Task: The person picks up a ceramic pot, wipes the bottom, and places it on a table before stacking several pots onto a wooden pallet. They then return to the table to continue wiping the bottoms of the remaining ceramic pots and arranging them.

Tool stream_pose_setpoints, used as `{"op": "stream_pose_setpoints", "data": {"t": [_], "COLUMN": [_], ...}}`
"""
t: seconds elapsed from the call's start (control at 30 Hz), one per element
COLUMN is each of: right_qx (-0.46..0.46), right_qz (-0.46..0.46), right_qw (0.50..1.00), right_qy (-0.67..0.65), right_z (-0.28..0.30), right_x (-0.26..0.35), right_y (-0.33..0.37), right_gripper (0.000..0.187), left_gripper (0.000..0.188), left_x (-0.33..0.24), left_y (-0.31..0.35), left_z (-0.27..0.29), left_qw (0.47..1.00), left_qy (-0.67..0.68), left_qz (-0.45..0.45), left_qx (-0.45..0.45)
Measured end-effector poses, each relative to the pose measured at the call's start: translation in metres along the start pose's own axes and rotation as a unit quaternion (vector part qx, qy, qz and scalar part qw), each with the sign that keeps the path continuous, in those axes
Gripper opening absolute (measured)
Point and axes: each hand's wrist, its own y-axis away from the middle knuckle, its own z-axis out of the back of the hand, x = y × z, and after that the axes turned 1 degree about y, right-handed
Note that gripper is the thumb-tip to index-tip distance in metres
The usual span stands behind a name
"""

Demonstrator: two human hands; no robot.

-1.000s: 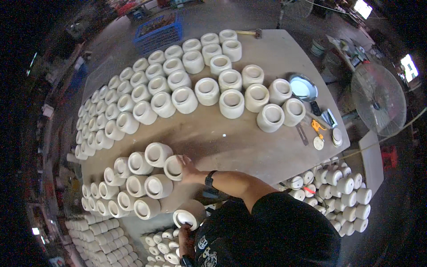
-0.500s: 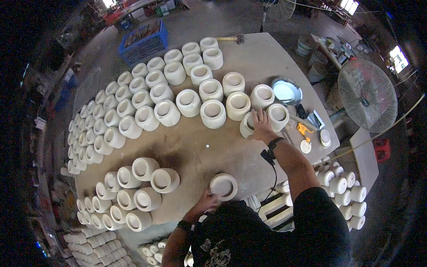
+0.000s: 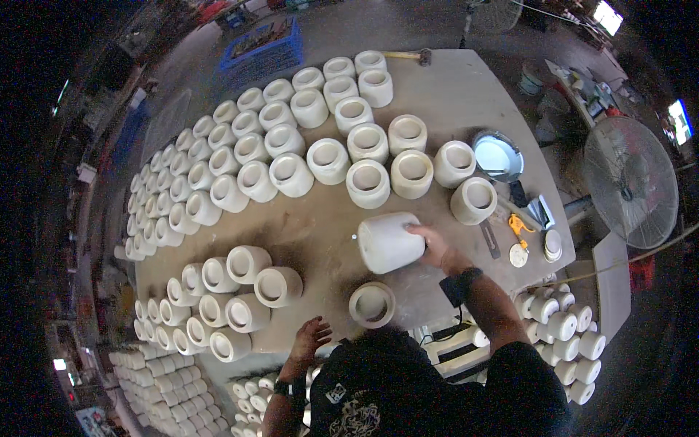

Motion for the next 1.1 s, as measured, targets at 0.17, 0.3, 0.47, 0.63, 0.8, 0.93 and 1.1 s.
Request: {"op": "stream_pose_setpoints", "data": {"t": [0.17, 0.3, 0.47, 0.63, 0.8, 0.93, 1.1], "right_qx": [0.224, 0.292, 0.361, 0.226, 0.198, 0.232, 0.36], "right_qz": [-0.045, -0.068, -0.101, -0.141, 0.124, 0.239, 0.286], "right_qw": [0.893, 0.856, 0.848, 0.957, 0.894, 0.705, 0.67], "right_qy": [-0.388, -0.421, -0.374, -0.115, 0.382, 0.626, 0.582], "right_z": [-0.094, -0.131, -0.15, -0.17, -0.251, -0.294, -0.331], "right_x": [-0.019, -0.031, -0.039, -0.04, -0.028, -0.044, -0.07], "right_y": [0.012, 0.005, 0.0, -0.001, 0.004, 0.008, 0.007], "right_gripper": [0.07, 0.07, 0.07, 0.078, 0.106, 0.111, 0.1], "left_gripper": [0.067, 0.068, 0.074, 0.08, 0.087, 0.08, 0.06], "left_x": [-0.041, -0.084, -0.098, -0.078, -0.05, -0.01, 0.011], "left_y": [0.033, 0.054, 0.077, 0.077, 0.082, 0.076, 0.069], "left_z": [-0.02, -0.049, -0.05, -0.022, 0.01, 0.03, 0.042], "left_qw": [0.997, 0.989, 0.967, 0.971, 0.97, 0.958, 0.955], "left_qy": [0.039, 0.044, 0.118, 0.158, 0.23, 0.283, 0.248], "left_qz": [-0.069, -0.119, -0.147, -0.118, -0.058, -0.021, -0.134], "left_qx": [0.026, 0.075, 0.17, 0.133, 0.05, 0.048, -0.088]}}
